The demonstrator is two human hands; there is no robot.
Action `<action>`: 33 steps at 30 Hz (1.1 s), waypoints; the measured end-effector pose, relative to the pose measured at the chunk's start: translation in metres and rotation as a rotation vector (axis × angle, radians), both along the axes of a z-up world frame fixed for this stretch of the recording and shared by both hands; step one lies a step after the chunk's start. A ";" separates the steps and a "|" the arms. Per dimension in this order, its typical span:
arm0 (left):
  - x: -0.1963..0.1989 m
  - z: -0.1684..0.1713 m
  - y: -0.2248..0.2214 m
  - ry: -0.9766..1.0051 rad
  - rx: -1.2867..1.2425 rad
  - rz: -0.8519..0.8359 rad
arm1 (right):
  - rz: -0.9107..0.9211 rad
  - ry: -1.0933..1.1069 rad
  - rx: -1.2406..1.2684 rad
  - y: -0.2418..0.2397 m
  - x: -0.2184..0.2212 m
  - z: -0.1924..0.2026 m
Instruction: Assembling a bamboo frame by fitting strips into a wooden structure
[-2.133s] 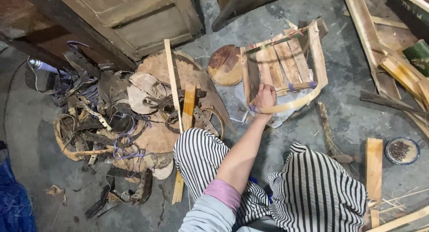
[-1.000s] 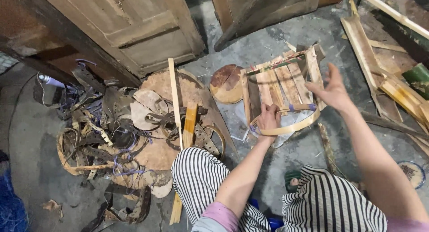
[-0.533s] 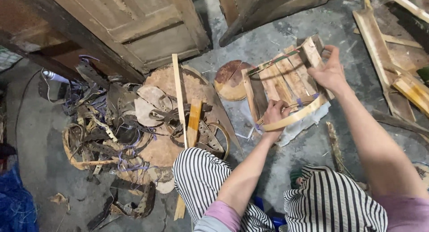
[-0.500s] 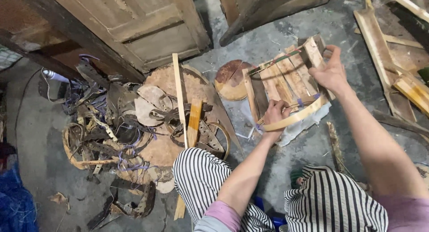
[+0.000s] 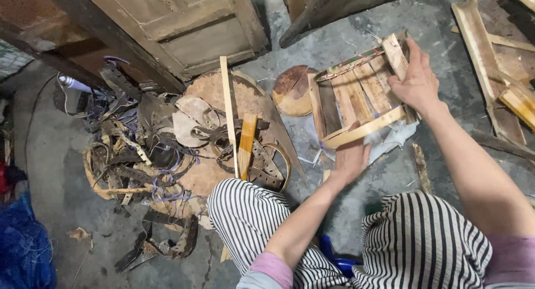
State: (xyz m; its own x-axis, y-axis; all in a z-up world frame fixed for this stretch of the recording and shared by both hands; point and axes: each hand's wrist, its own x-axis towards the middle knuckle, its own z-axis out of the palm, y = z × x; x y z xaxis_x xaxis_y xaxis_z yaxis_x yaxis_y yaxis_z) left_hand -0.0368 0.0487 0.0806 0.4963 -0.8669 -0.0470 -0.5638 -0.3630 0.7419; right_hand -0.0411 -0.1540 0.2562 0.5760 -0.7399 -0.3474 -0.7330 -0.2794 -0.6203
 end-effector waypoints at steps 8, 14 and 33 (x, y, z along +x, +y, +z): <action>-0.019 -0.001 0.067 -0.262 -0.467 0.066 | 0.035 -0.030 -0.034 0.000 -0.012 -0.013; 0.076 0.014 0.074 0.021 -0.644 0.833 | -0.004 -0.005 -0.058 0.010 -0.023 -0.008; 0.110 -0.055 0.012 1.102 0.002 0.981 | 0.047 -0.086 -0.308 0.046 -0.059 -0.022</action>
